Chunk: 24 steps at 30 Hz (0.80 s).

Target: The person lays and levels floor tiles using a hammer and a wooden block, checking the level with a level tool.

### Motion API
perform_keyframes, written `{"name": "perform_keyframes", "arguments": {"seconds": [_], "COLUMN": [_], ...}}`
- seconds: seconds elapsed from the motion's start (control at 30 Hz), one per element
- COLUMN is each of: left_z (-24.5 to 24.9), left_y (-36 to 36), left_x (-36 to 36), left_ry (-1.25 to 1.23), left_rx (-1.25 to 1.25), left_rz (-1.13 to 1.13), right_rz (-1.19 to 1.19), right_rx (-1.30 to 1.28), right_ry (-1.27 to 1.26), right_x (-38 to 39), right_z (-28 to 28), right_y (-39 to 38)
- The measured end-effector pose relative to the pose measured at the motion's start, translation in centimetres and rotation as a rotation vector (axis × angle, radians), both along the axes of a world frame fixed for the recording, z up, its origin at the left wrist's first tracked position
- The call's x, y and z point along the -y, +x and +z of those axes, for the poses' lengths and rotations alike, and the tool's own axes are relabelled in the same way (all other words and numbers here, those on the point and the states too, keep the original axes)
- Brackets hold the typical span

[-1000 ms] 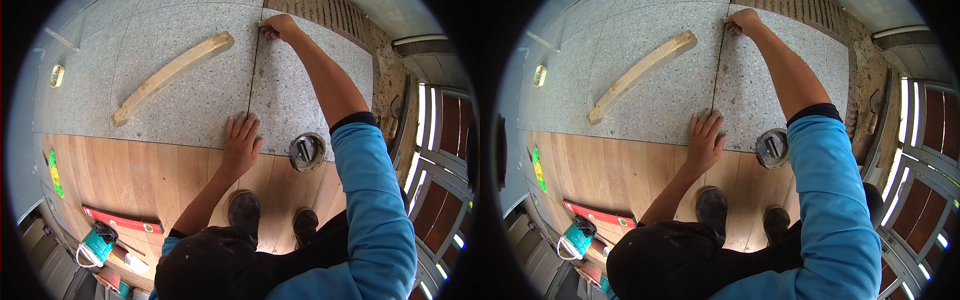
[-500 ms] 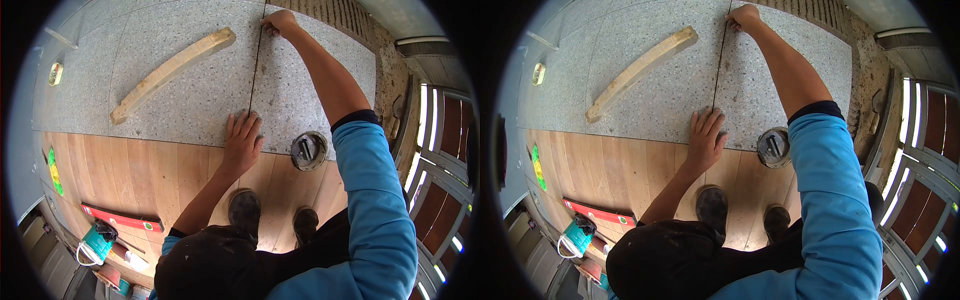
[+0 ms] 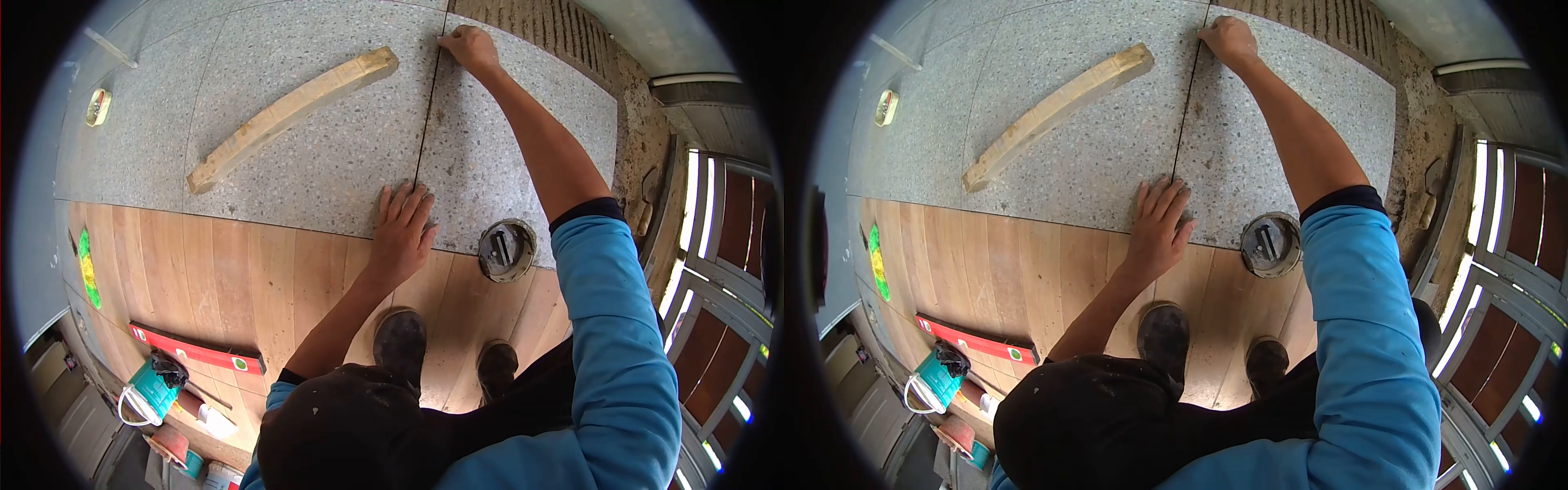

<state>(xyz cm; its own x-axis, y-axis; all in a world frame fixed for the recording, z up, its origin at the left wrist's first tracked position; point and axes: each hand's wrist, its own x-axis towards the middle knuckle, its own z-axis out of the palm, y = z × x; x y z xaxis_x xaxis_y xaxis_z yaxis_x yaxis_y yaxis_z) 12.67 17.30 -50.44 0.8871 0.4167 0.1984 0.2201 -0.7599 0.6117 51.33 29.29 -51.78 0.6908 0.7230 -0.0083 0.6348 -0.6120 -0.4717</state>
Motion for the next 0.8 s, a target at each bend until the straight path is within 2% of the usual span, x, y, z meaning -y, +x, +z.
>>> {"name": "perform_keyframes", "arguments": {"seconds": [0.23,0.33,0.37,0.4,0.43,0.47,0.5,0.53,0.57,0.6,0.63,0.67,0.8], "left_z": [-0.2,0.3,-0.3,-1.1,-1.6,0.0,-0.6,-0.4,-0.6,-0.4,0.0,0.6,2.9], "left_y": [-0.3,0.1,0.2,0.0,-0.4,-0.6,-0.9,-1.1,-1.2,-1.3,-2.0,-2.8,-7.4], "left_x": [-0.1,-0.2,-0.3,-0.1,0.0,-0.3,-0.1,-0.3,-1.0,-0.6,0.0,0.1,-0.6], "left_ry": [-0.006,-0.006,-0.047,-0.086,-0.024,0.024,0.05,0.028,0.054,0.074,0.084,0.081,0.02], "left_rx": [0.002,0.043,0.052,0.039,0.11,0.076,0.103,0.068,0.074,0.087,0.103,0.117,0.206], "left_rz": [-0.012,-0.005,-0.018,0.006,0.016,-0.002,0.03,0.005,0.046,0.08,0.11,0.155,0.317], "right_rz": [0.07,0.137,0.241,0.33,0.392,0.479,0.568,0.699,0.541,0.684,0.57,0.572,0.528], "right_rx": [0.033,0.272,0.335,0.427,0.231,0.254,0.281,0.597,0.418,0.424,0.314,0.33,0.352], "right_ry": [-0.032,-0.045,0.079,0.057,-0.032,0.082,0.19,0.117,0.026,0.065,0.059,-0.027,-0.084], "right_x": [-0.4,-1.1,-1.4,-1.6,-1.3,-1.1,-0.9,-1.2,-1.2,-1.5,-1.4,-1.5,-1.5], "right_z": [0.5,-3.1,-7.1,-9.2,-7.4,-8.7,-10.1,-10.0,-7.0,-7.4,-6.0,-5.5,-5.4], "right_y": [-0.7,1.8,5.1,6.7,6.6,8.1,9.6,10.4,8.0,9.7,8.0,8.0,8.6]}}
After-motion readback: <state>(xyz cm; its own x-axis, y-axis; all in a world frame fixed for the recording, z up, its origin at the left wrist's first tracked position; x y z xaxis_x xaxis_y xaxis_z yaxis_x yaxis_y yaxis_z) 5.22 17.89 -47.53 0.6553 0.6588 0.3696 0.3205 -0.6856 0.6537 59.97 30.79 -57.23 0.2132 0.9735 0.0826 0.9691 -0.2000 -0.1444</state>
